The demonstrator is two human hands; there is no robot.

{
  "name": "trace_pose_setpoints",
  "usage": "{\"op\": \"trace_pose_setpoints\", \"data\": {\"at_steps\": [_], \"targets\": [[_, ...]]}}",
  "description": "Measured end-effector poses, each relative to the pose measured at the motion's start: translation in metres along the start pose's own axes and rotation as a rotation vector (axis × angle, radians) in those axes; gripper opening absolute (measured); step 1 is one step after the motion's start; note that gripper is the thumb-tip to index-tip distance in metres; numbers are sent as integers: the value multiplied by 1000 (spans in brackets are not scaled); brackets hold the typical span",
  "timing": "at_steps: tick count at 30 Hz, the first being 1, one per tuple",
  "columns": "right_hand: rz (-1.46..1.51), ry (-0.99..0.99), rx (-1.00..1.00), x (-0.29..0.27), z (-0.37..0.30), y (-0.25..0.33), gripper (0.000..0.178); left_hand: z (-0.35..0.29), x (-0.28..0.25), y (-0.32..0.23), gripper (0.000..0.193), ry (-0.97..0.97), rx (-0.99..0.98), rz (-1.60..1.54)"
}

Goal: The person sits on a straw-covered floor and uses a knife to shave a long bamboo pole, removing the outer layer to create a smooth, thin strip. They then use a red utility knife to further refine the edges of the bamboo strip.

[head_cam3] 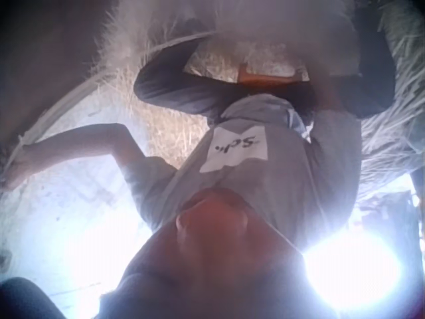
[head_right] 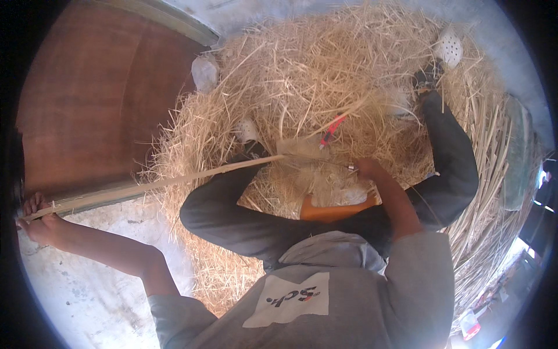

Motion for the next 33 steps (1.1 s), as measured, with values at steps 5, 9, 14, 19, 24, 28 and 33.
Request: {"op": "trace_pose_setpoints", "data": {"at_steps": [5,9,14,19,24,28,33], "targets": [[62,-15,9,-7,-22,0,34,-46,59,1,39,-214,66,222],[179,-33,-182,-14,-28,36,31,-2,-18,-4,38,-15,2,-47],[34,4,65,2,-14,16,24,-12,-12,-7,35,-32,21,-65],[112,-92,-146,4,-19,17,18,-4,-27,-14,35,56,4,-161],[410,-101,-271,-16,-41,67,19,-17,-1,-12,36,-8,37,-29],[20,-50,-111,14,-15,3,22,1,-22,-13,35,56,15,-92],[25,-97,-73,-8,-28,19,27,-14,-7,-17,35,45,37,-126]]}}
Point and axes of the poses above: each hand's wrist, its own z-axis towards the middle knuckle, its own x-axis out of the palm, y = z × x, the point moved 1 cm from there along z, towards the middle knuckle, and after that the axes turned 9 degrees about x, right-handed, at the moved point
